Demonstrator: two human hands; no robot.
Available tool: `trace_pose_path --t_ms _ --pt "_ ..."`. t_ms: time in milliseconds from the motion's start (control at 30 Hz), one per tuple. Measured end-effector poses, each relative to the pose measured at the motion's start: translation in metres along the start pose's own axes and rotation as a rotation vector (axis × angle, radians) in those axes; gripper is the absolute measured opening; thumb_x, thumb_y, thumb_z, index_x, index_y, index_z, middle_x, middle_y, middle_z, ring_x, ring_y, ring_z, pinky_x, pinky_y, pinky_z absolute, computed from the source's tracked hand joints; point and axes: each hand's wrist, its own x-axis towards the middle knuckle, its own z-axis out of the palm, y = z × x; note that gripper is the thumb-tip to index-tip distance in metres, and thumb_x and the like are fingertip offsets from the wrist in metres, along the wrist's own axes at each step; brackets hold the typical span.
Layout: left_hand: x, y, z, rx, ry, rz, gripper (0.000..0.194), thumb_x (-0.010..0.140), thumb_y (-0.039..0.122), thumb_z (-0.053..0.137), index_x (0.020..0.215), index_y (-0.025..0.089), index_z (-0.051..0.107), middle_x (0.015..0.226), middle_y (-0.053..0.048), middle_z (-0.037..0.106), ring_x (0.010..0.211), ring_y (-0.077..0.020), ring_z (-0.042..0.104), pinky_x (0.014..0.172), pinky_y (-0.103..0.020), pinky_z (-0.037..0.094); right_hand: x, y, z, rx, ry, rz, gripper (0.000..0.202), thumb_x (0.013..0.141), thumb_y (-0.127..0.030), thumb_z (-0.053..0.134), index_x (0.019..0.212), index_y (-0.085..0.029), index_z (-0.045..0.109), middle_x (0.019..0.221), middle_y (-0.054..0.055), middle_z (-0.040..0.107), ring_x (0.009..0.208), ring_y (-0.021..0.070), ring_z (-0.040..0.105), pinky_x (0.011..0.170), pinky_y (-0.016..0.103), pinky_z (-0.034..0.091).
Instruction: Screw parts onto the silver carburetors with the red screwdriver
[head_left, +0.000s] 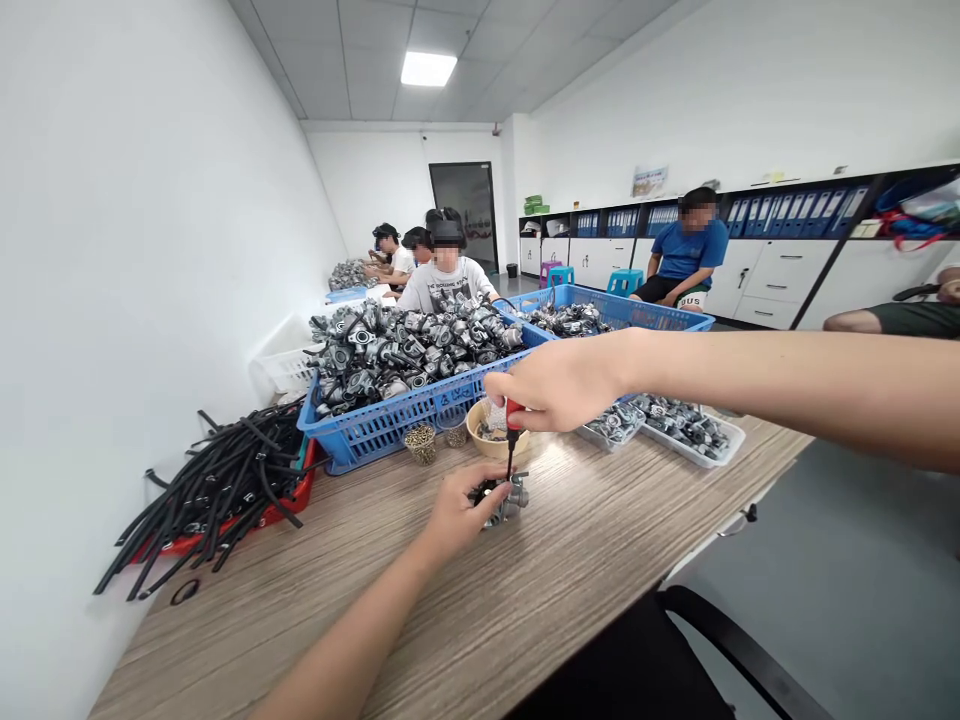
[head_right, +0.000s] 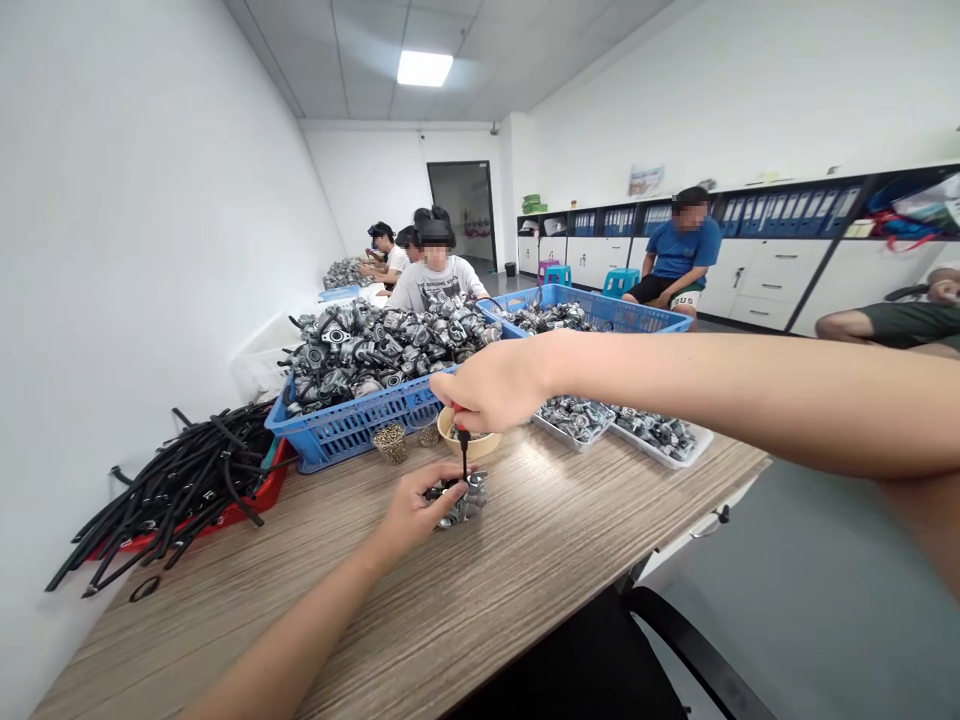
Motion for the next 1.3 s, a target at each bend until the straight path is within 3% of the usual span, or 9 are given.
trace_pose_path --t_ms 133,400,533,667,767,900,1000,1133,1300 --pt "0.001 0.0 0.004 -0.007 0.026 -0.016 0.032 0.114 0.051 0.073 0.12 0.025 0.092 0.126 -0.012 0.092 0.118 -0.0326 0.09 0.108 -0.053 0.073 0.004 0.002 -0.001 0.052 -0.017 -0.082 0.036 0.119 -0.051 0.052 0.134 -0.021 0.063 0.095 0.006 0.077 0.076 0.0213 0.06 0.071 0.037 0.042" --pt "0.001 0.004 0.007 -0.016 0.055 -0.011 0.035 0.107 0.057 0.081 0.107 0.025 0.093 0.12 -0.012 0.093 0.11 -0.0337 0.091 0.106 -0.054 0.073 0.01 -0.006 -0.001 -0.033 0.021 0.05 0.058 0.12 -0.069 0.047 0.115 -0.018 0.074 0.088 0.01 0.075 0.071 0.0228 0.058 0.067 0.037 0.035" --pt "0.001 0.008 0.007 -0.03 0.045 -0.031 0.033 0.108 0.054 0.082 0.102 0.024 0.093 0.119 -0.012 0.093 0.11 -0.0312 0.091 0.105 -0.049 0.072 0.002 -0.01 -0.001 -0.048 0.034 0.087 0.055 0.119 -0.066 0.052 0.129 -0.014 0.07 0.092 0.011 0.077 0.074 0.0251 0.062 0.069 0.038 0.038" --pt "0.002 0.008 0.006 -0.054 0.043 -0.064 0.033 0.108 0.054 0.082 0.101 0.023 0.093 0.12 -0.012 0.093 0.11 -0.0305 0.091 0.106 -0.047 0.071 -0.008 -0.007 -0.007 0.022 0.013 -0.064 0.04 0.117 -0.041 0.063 0.148 -0.018 0.059 0.119 0.011 0.082 0.097 0.0254 0.071 0.081 0.038 0.048" --pt "0.003 0.006 0.005 -0.074 0.036 -0.084 0.035 0.107 0.056 0.082 0.102 0.024 0.093 0.121 -0.012 0.093 0.111 -0.0308 0.091 0.106 -0.048 0.071 -0.012 -0.002 -0.012 0.055 -0.012 -0.171 0.024 0.111 -0.02 0.061 0.134 -0.019 0.067 0.122 0.01 0.081 0.099 0.0247 0.071 0.082 0.039 0.048" --pt "0.002 0.004 0.006 -0.088 0.025 -0.105 0.033 0.107 0.055 0.083 0.104 0.024 0.094 0.124 -0.012 0.093 0.114 -0.0315 0.091 0.107 -0.047 0.07 -0.007 0.005 -0.013 0.066 -0.027 -0.172 0.023 0.104 -0.01 0.064 0.126 -0.016 0.068 0.116 0.009 0.082 0.1 0.0247 0.073 0.08 0.038 0.048" --pt "0.001 0.002 0.006 -0.087 0.035 -0.115 0.031 0.106 0.053 0.084 0.109 0.024 0.095 0.123 -0.012 0.093 0.113 -0.0311 0.09 0.106 -0.047 0.07 -0.001 0.007 -0.012 0.058 -0.03 -0.148 0.014 0.111 -0.02 0.065 0.123 -0.015 0.068 0.108 0.009 0.081 0.092 0.0234 0.07 0.078 0.038 0.046" --pt "0.0 -0.002 0.006 -0.077 0.052 -0.109 0.031 0.104 0.053 0.086 0.11 0.024 0.095 0.119 -0.012 0.093 0.11 -0.031 0.091 0.105 -0.047 0.071 0.003 0.005 -0.013 0.031 -0.01 -0.105 0.031 0.119 -0.044 0.061 0.123 -0.015 0.069 0.094 0.007 0.077 0.075 0.0207 0.058 0.073 0.038 0.04" --pt "-0.001 -0.005 0.006 -0.069 0.056 -0.092 0.032 0.104 0.056 0.086 0.107 0.025 0.096 0.119 -0.012 0.093 0.111 -0.0316 0.091 0.107 -0.05 0.07 0.005 0.004 -0.011 0.045 -0.008 -0.048 0.04 0.122 -0.052 0.054 0.113 -0.016 0.07 0.082 0.004 0.073 0.072 0.02 0.055 0.072 0.037 0.039"
